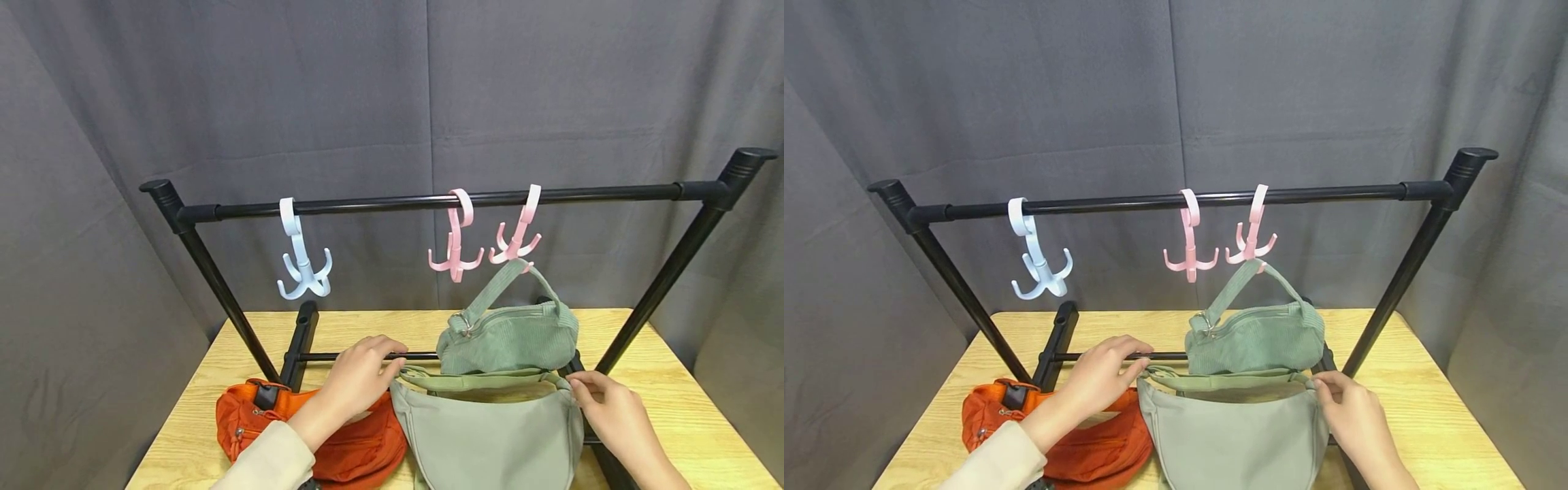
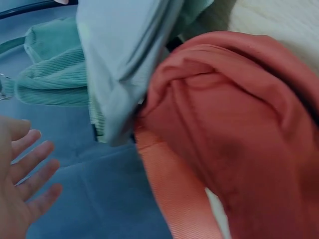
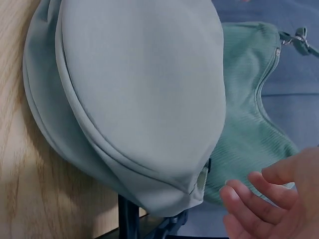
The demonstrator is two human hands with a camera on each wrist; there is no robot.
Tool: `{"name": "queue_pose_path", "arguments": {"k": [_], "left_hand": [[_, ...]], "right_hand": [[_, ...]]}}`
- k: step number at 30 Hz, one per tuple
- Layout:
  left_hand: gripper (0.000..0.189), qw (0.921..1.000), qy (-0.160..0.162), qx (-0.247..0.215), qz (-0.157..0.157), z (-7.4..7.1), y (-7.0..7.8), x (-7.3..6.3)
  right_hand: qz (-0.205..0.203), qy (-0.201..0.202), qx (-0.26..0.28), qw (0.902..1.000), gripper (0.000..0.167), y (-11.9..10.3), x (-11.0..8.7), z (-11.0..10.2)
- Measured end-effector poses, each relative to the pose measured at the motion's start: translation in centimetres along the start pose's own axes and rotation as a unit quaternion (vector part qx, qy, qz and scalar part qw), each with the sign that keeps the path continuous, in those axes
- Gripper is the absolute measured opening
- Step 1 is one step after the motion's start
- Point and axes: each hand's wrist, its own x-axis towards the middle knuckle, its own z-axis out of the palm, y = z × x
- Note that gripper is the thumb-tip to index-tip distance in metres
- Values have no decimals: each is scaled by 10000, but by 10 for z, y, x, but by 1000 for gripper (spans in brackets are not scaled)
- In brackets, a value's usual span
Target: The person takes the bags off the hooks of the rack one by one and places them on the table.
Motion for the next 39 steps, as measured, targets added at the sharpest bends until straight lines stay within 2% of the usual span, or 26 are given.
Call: {"name": "queue_pose_path", "arguments": {"k": [7,16,23,28,39], "left_hand": [[23,9995,194,42,239,-14,10,3],[22,9978,354,-83,562,-33,34,6],[21,9935,618,-214,933,-38,48,9],[20,9877,851,-99,1308,-40,57,16],[18,9690,1151,346,2160,-45,78,32]], "right_hand": [[-87,-26,128,9999,25,-11,-8,-3],[-41,-140,264,9995,26,-20,-13,-8],[9,-137,489,9987,23,-22,-16,-8],[-61,-54,528,9986,22,-23,-18,-7],[-281,101,569,9979,16,-26,-21,-3]]}}
